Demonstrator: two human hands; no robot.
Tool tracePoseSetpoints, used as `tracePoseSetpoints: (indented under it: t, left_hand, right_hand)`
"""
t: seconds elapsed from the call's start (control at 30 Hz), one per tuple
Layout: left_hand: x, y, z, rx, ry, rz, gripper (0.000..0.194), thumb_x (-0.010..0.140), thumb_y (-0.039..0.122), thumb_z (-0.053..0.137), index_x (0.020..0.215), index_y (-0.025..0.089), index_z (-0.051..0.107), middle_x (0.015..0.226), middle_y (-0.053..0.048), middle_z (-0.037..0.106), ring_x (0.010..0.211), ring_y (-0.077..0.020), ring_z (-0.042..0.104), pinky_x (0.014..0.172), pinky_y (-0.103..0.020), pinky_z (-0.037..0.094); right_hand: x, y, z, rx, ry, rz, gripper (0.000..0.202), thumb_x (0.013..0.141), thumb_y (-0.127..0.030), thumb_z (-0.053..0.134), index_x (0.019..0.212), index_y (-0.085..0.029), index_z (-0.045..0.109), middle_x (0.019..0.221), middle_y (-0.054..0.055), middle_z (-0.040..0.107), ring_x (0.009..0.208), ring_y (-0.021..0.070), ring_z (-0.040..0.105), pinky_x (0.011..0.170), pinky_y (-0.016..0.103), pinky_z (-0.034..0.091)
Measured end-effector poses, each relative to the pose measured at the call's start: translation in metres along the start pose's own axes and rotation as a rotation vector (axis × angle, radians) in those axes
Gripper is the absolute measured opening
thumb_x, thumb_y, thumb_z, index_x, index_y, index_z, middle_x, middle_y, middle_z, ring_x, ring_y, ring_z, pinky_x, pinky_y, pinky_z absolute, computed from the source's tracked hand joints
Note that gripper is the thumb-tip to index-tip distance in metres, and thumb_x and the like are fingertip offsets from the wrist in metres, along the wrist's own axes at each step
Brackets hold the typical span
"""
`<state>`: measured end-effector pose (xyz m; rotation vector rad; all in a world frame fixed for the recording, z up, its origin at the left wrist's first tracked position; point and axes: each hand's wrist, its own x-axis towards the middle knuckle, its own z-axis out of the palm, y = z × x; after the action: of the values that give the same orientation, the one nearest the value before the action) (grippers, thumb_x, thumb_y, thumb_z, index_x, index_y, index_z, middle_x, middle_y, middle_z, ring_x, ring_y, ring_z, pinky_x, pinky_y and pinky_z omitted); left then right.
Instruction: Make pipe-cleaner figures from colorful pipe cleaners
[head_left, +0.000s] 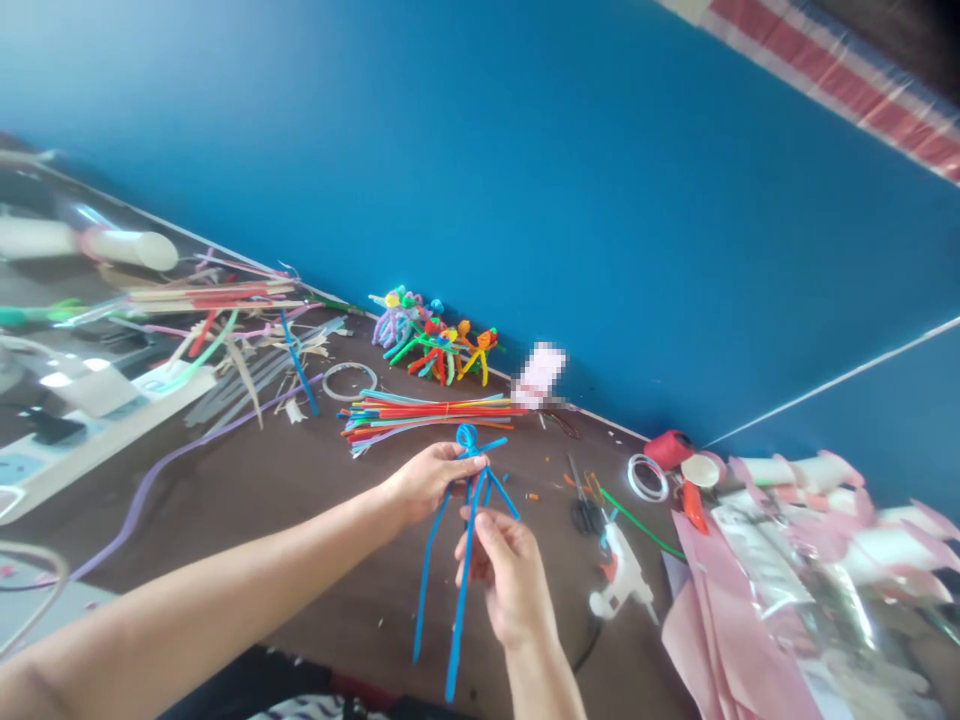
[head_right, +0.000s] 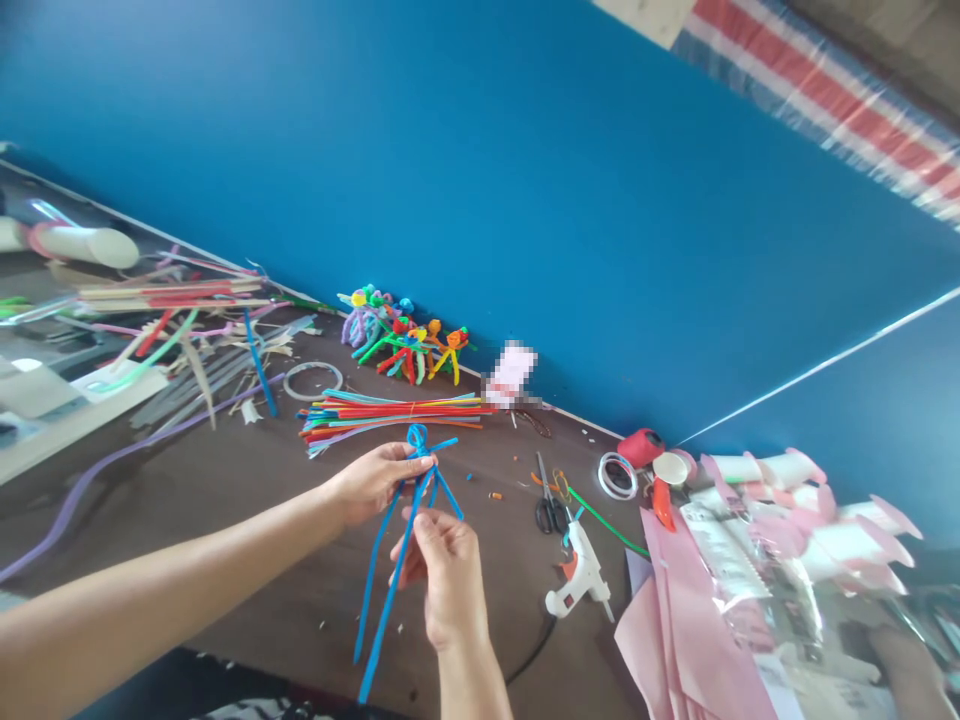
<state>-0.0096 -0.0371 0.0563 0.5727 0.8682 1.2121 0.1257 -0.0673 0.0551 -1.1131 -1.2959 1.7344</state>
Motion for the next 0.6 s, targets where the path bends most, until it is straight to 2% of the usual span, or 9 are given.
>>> tracePoseSetpoints:
  t: [0.1, 0.23, 0.3, 0.43, 0.6]
  left_hand:
    - [0.001, -0.002, 0.000, -0.011, 0.038, 0.032, 0.023, 0.058, 0.031, 0.069, 0.062, 0.012, 0.057, 0.052, 0.001, 0.055, 0.047, -0.0072, 0.048, 0.047, -0.019, 0.036]
    - [0.005, -0.007, 0.001, 0.047, 0.100, 0.141, 0.024, 0.056, 0.032, 0.070, 0.061, 0.012, 0.058, 0.051, 0.001, 0.054, 0.049, -0.0070, 0.049, 0.051, -0.019, 0.037]
    - [0.006, -0.009, 0.002, 0.070, 0.100, 0.149, 0.025, 0.056, 0.032, 0.070, 0.062, 0.011, 0.058, 0.053, 0.001, 0.054, 0.050, -0.0075, 0.049, 0.052, -0.020, 0.037]
    - [0.007, -0.009, 0.004, 0.046, 0.068, 0.115, 0.024, 0.057, 0.032, 0.069, 0.063, 0.011, 0.059, 0.054, 0.000, 0.056, 0.052, -0.0082, 0.051, 0.053, -0.020, 0.038]
    - [0.004, 0.000, 0.000, -0.075, -0.095, -0.087, 0.020, 0.056, 0.026, 0.070, 0.058, 0.011, 0.057, 0.051, -0.001, 0.056, 0.045, -0.0083, 0.049, 0.048, -0.021, 0.038]
  right_hand:
    - [-0.003, 0.001, 0.007, 0.230, 0.001, 0.120, 0.031, 0.067, -0.041, 0.061, 0.078, -0.011, 0.062, 0.045, -0.002, 0.055, 0.031, 0.0066, 0.044, 0.032, 0.016, 0.031]
    - [-0.007, 0.003, 0.012, 0.418, 0.074, 0.241, 0.036, 0.071, -0.046, 0.054, 0.084, -0.012, 0.061, 0.058, 0.002, 0.060, 0.042, 0.0096, 0.053, 0.037, 0.019, 0.038]
    - [-0.008, 0.004, 0.012, 0.506, 0.061, 0.263, 0.034, 0.071, -0.045, 0.055, 0.085, -0.014, 0.061, 0.054, -0.003, 0.055, 0.037, 0.0060, 0.047, 0.035, 0.017, 0.035]
    - [-0.007, 0.008, 0.008, 0.597, -0.056, 0.238, 0.027, 0.067, -0.038, 0.063, 0.081, -0.015, 0.061, 0.042, -0.011, 0.036, 0.028, 0.0004, 0.029, 0.032, 0.014, 0.027]
    - [0.003, 0.010, -0.008, 0.455, -0.073, 0.275, 0.025, 0.064, -0.037, 0.065, 0.073, -0.015, 0.059, 0.043, -0.009, 0.042, 0.029, 0.0008, 0.031, 0.032, 0.014, 0.025]
